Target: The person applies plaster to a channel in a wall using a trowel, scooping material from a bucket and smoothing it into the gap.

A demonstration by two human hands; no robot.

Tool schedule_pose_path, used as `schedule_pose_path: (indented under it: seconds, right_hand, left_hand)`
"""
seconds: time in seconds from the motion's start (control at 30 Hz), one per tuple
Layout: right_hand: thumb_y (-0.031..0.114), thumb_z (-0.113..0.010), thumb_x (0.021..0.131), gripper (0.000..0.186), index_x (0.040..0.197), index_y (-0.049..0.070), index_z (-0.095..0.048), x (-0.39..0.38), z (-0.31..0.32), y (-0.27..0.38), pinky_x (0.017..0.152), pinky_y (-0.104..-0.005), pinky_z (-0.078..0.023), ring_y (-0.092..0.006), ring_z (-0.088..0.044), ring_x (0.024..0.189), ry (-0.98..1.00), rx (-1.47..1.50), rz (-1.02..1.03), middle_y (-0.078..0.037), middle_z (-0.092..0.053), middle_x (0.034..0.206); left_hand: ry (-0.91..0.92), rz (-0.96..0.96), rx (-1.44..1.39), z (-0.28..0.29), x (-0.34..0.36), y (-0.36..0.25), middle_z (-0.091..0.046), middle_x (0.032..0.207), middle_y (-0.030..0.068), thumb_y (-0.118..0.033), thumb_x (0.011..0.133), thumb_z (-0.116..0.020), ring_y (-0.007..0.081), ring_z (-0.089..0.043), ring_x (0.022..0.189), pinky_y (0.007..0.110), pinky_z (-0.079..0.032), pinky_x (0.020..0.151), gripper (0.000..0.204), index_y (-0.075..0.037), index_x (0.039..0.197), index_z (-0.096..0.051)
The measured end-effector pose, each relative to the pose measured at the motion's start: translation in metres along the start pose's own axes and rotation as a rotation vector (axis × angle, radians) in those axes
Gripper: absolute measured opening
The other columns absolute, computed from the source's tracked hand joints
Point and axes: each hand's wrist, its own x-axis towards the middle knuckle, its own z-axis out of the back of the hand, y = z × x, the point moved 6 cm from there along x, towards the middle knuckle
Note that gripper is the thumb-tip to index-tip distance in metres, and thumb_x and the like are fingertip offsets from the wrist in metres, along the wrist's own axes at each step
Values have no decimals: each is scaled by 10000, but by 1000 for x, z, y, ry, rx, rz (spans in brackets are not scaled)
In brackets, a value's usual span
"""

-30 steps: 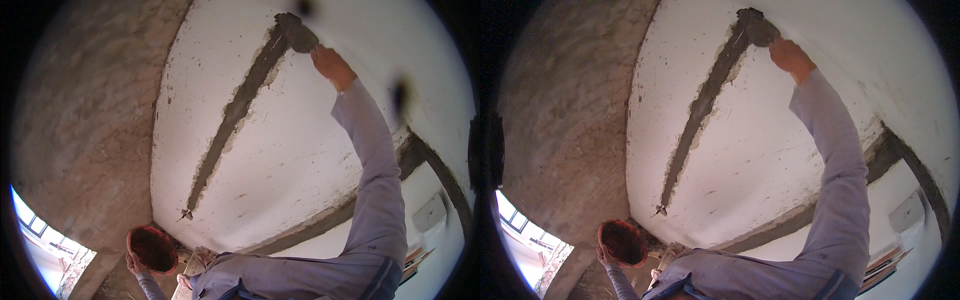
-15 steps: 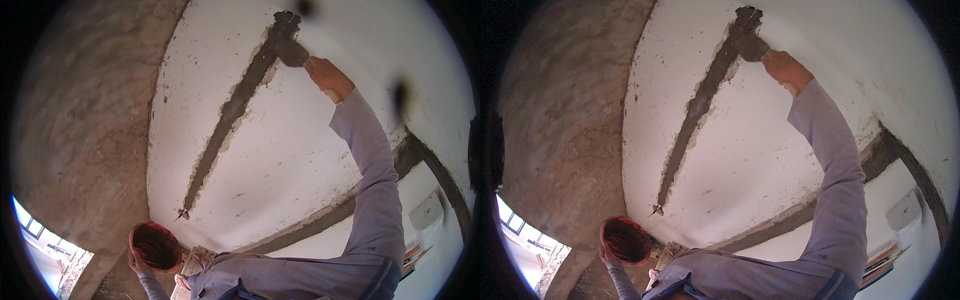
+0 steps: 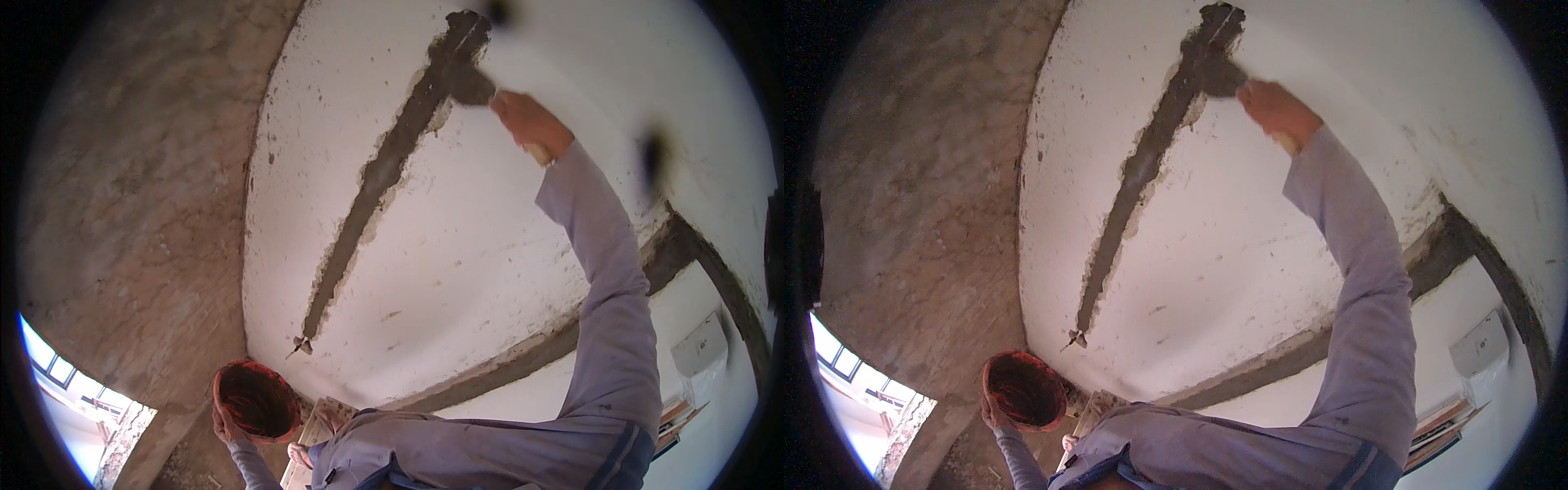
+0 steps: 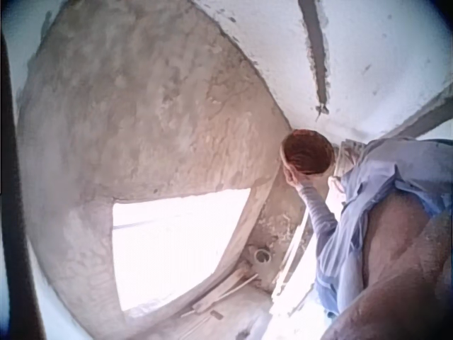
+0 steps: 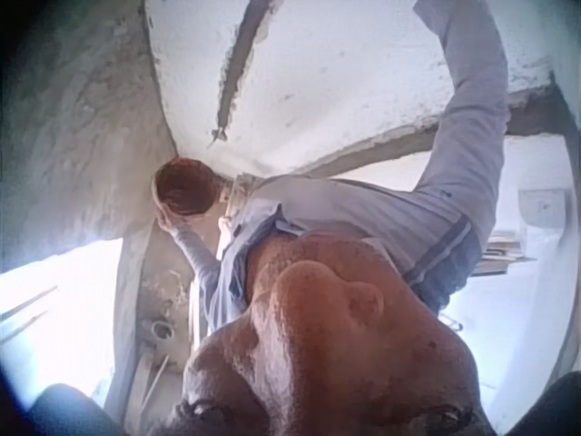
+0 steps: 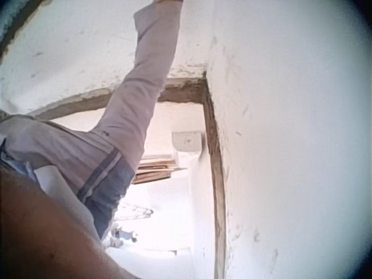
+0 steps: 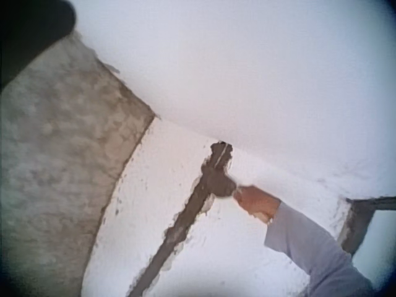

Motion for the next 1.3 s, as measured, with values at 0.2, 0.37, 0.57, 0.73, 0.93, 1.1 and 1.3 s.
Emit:
schedule_pose_path:
  seconds: [0.2,0.37,0.57,0.73,0.93,1.1,1.3]
  right_hand:
    - [159,-430,934,242,937,-51,-550,51,16,-10,588,-381,-512,-241,-605,678,-101,-445,275,-161,-581,867]
    - [193,-385,886,351,1021,-90,-542,19,-98,-30,822,-507,-485,-422,-623,921,95,-296,49,-305,-631,957]
    - [218,-397,917,336,1024,-68,-536,-16,-116,-16,817,-526,-469,-428,-616,902,168,-336,308,-277,-624,960]
    - [170,-388,946,280,1060,-37,-537,46,-38,-75,681,-449,-511,-326,-625,768,-124,-240,425,-162,-616,915]
    - [122,-433,903,233,1005,-56,-543,6,-144,-47,666,-459,-529,-373,-634,725,-19,-596,579,-223,-592,856]
    - [290,-447,914,335,898,-38,-516,-71,-265,-4,642,-491,-486,-386,-607,643,315,44,405,-213,-574,656]
    - [384,-447,942,346,930,44,-506,-213,-328,61,294,-245,-344,-119,-393,335,1105,1698,-250,-43,-435,575]
  left_hand:
    - [1,26,197,3,-1,9,-626,1068,34,-199,860,-675,160,-593,954,283,-465,850,387,-26,1194,-581]
    - [-130,-12,296,12,-12,3,-615,1098,34,-188,818,-707,142,-583,951,264,-452,829,454,8,1204,-571]
    - [-40,-74,298,84,-17,24,-618,1060,18,-187,802,-724,115,-582,799,243,-461,698,456,39,1171,-579]
    - [-204,138,515,119,-44,11,-625,1034,8,-219,823,-705,112,-574,756,239,-451,679,429,-10,1180,-591]
    - [-200,158,425,110,-67,10,-650,1026,37,-323,875,-632,136,-605,837,264,-477,733,433,-50,1207,-581]
    - [64,79,89,68,-42,-8,-609,1201,105,-434,894,-583,228,-604,1053,367,-476,936,583,-54,1326,-490]
    - [-103,27,12,-58,-38,-105,-587,1224,96,-311,954,-534,200,-579,1077,322,-477,917,435,4,1254,-543]
